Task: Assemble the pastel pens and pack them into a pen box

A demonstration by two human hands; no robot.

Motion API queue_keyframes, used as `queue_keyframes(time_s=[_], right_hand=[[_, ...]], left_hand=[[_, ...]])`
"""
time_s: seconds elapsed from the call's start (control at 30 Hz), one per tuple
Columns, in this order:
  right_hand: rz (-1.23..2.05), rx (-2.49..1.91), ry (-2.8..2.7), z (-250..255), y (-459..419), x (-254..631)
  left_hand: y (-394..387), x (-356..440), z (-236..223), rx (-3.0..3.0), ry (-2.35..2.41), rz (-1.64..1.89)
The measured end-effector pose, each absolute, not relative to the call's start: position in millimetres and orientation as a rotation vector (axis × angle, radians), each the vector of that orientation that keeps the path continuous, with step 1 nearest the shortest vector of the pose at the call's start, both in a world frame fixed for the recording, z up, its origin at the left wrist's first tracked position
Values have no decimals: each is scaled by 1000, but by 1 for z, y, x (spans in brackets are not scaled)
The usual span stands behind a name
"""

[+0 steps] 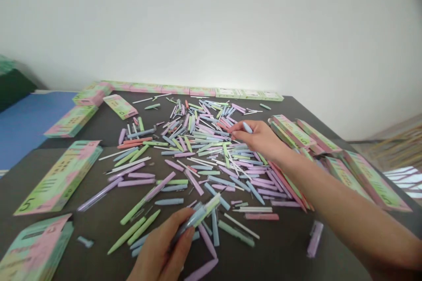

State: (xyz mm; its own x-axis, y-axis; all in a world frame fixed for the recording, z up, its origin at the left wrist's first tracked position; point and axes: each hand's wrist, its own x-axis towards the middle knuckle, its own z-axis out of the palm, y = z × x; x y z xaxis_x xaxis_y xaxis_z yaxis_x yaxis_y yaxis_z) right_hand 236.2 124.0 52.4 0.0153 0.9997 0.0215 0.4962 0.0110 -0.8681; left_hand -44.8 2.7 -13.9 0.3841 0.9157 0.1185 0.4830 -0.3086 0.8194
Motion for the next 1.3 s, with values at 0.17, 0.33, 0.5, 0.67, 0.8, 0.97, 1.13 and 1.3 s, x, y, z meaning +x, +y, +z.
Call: queue_keyframes(time_s=[0.17,0.33,0.5,0.67,0.8,0.97,1.13,1.3], right_hand=[[1142,-1365,-1327,64,52,197],[1027,-1276,-1248,43,16,182],[921,-1245,-1266,18,2,182],[883,-1225,-1317,3,-3,181],[897,-1194,-1344,-2,-9,184],[914,-1165,-1331,1,-15,187],[935,-1131,-1329,5,-19,186],[936,-1133,-1353,6,-23,187]], left_hand=[[10,-40,-2,1814,1035,704],[12,-41,-6,1766,982,718],[15,-43,-10,1782,964,781],[15,-41,-7,1854,973,762],[14,-41,-7,1911,997,768],[12,-43,-6,1940,968,790],[12,-44,-6,1958,946,786],[12,-44,-8,1976,948,771]])
